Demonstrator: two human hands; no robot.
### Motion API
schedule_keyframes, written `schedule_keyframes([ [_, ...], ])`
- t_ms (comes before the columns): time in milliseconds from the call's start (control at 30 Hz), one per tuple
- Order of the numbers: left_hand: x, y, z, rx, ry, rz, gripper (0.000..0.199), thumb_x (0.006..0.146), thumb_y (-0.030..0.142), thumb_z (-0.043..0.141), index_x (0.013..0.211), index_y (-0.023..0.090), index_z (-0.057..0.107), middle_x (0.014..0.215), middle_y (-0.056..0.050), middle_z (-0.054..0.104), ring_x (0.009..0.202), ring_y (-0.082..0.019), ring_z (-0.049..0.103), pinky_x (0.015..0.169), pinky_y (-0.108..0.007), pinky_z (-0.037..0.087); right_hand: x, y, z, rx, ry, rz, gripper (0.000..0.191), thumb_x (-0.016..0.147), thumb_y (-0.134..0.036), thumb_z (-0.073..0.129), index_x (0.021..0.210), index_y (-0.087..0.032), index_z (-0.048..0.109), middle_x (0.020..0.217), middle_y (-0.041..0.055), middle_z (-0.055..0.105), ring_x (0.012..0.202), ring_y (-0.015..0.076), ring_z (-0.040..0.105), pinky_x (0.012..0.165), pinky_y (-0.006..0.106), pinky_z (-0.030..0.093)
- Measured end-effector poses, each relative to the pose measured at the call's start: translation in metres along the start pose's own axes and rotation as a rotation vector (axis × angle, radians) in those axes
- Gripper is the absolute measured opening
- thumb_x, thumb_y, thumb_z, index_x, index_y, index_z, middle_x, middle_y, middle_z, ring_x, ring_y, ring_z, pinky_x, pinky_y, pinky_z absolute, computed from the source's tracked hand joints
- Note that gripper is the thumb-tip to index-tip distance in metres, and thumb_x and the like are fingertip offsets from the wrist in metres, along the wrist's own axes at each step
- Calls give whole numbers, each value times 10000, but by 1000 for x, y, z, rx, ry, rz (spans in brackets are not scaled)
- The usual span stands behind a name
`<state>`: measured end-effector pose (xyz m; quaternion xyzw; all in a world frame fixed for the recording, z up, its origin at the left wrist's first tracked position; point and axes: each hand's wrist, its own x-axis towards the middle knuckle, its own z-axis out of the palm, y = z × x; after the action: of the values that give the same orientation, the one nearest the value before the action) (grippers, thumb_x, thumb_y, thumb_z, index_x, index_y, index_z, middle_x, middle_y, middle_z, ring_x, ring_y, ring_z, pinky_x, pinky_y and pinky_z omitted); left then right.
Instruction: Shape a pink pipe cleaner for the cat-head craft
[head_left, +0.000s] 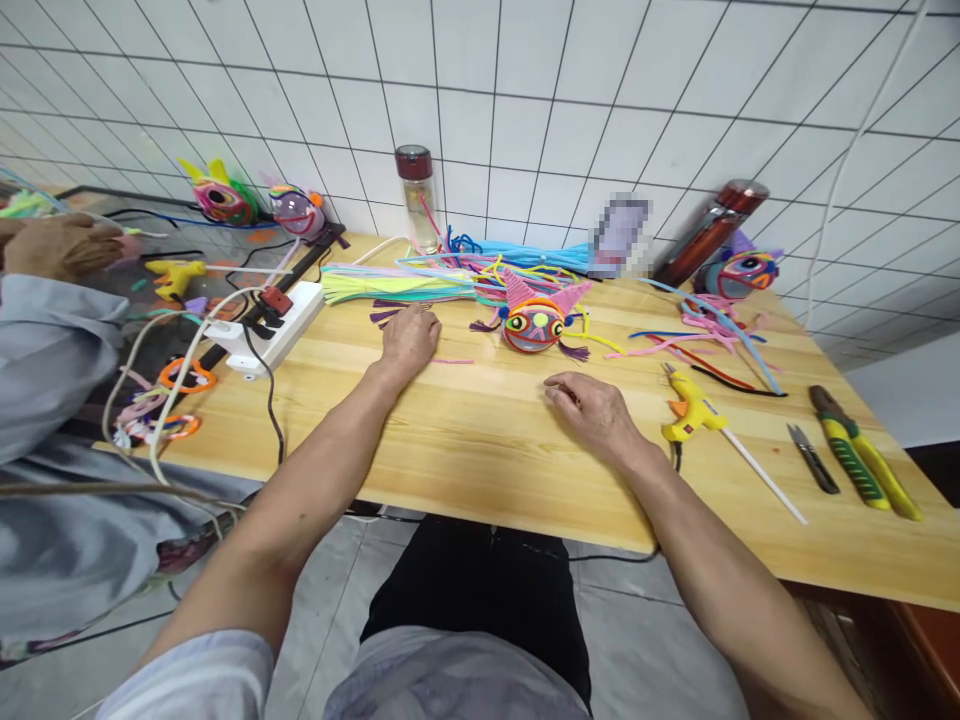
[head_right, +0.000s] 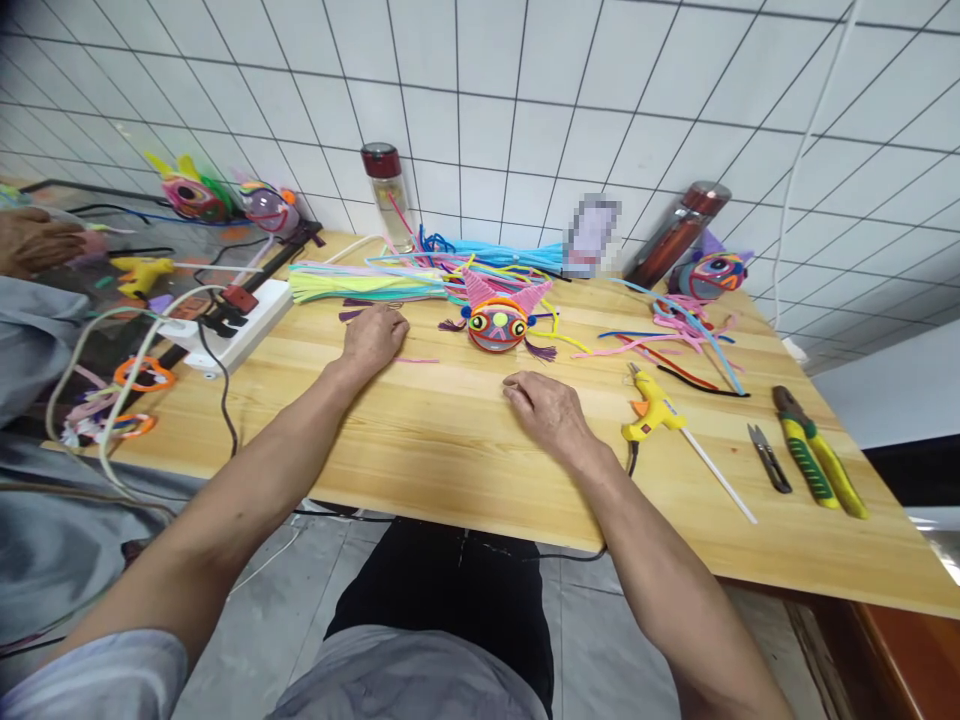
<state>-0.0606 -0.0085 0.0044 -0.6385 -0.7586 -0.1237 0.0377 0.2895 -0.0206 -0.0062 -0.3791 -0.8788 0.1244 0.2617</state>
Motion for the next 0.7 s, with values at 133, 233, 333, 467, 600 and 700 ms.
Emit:
schedule_keyframes([
  [133, 0, 4, -3, -26, -15, 26, 408, 1062, 299, 447, 1142, 147, 817, 1215, -183, 748, 1185, -338, 657, 1006, -430, 512, 0, 0, -1, -5, 10, -31, 223, 1046, -279, 562, 1087, -222, 774, 1015, 84, 848, 910, 228, 798, 838, 327, 592],
  [233, 0, 8, -3, -4, -67, 72, 391, 1052, 339, 489, 1109, 152, 828, 1241, -195, 727, 1192, -358, 643, 1050, -464, 489, 0, 0, -4, -15, 7, -33, 205, 1040, -257, 572, 1068, -224, 772, 1016, 82, 847, 919, 230, 801, 834, 323, 594],
  [333, -2, 10, -3, -11, 14, 20, 379, 1033, 345, 529, 1201, 134, 794, 1338, -219, 687, 1237, -391, 610, 1063, -508, 480, -1, 2, -6, -21, 8, -30, 208, 1045, -252, 565, 1067, -219, 769, 1014, 85, 845, 920, 232, 799, 841, 328, 595],
  [467, -5, 11, -6, -174, 25, 82, 316, 999, 222, 509, 1122, 130, 785, 1176, -192, 729, 1162, -334, 648, 1033, -447, 501, -1, 4, -5, -17, 14, -23, 203, 1045, -252, 564, 1048, -228, 766, 1002, 76, 842, 910, 224, 790, 839, 325, 588],
  [600, -11, 19, -13, -348, -139, 227, 277, 980, 238, 515, 1002, 167, 781, 1038, -120, 757, 1006, -268, 689, 930, -376, 519, 0, 5, -3, -8, 14, -16, 192, 1035, -246, 575, 1016, -239, 765, 971, 64, 837, 865, 212, 776, 808, 317, 578],
  [700, -17, 22, -19, -365, -251, 279, 325, 968, 455, 611, 1029, 189, 785, 1029, -100, 761, 946, -267, 693, 851, -365, 512, 0, 6, -3, -6, 18, -17, 197, 1036, -247, 570, 1002, -237, 764, 956, 64, 835, 847, 211, 772, 796, 317, 575],
])
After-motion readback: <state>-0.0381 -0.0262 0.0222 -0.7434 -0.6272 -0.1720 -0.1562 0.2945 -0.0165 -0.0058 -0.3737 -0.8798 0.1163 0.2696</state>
